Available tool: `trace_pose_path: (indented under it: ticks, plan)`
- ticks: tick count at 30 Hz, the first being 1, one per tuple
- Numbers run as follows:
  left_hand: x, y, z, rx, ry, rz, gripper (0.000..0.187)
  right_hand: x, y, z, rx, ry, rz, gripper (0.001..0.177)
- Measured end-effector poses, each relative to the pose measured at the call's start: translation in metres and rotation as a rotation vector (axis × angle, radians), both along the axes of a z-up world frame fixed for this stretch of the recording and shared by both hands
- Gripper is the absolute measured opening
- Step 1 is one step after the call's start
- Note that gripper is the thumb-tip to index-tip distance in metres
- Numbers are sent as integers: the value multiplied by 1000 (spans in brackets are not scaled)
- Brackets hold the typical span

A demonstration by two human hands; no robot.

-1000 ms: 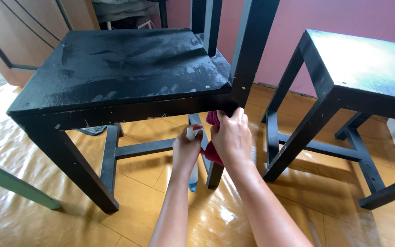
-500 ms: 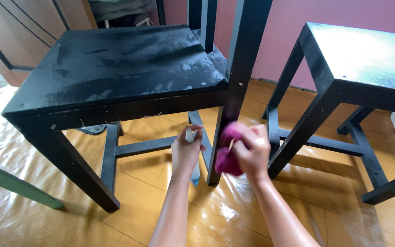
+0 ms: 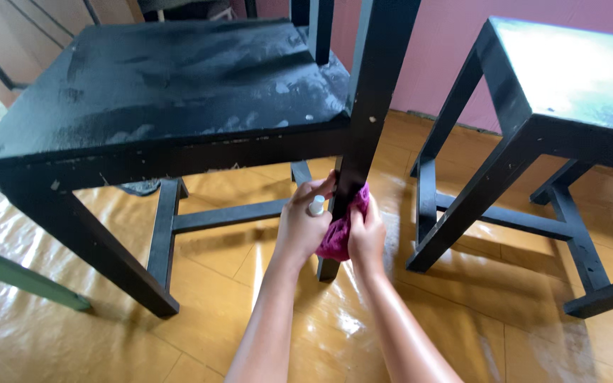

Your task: The person cleans a black wooden chair using a pink cloth and a spray bottle. They wipe the seat, backrest, and legs of the chair, spraying liquid onto the cloth as needed to remove dust and grime.

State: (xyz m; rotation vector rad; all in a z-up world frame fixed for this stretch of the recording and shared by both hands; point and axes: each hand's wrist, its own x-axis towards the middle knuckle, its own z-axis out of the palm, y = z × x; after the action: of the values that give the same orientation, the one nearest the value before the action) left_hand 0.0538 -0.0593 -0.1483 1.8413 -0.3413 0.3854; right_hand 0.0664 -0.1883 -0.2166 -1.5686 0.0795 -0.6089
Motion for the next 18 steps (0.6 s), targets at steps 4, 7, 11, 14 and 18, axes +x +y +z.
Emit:
trace_pose_path:
  ticks: [4, 7, 11, 14, 18]
  plan:
    - [3, 5, 1, 26, 33, -44, 70, 10, -18, 44, -72, -143, 60, 37]
    - [4, 6, -4, 76, 31, -46, 75, 6, -20, 69, -187, -206, -4, 36]
    - [6, 11, -4, 115, 23, -63, 79, 1, 0, 42, -158, -281, -92, 39]
    - [6, 11, -12, 62, 18, -85, 82, 4, 15, -14, -51, -161, -114, 38]
    - [0, 7, -40, -183, 120, -105, 83, 9, 15, -81, -176, -36, -195, 33]
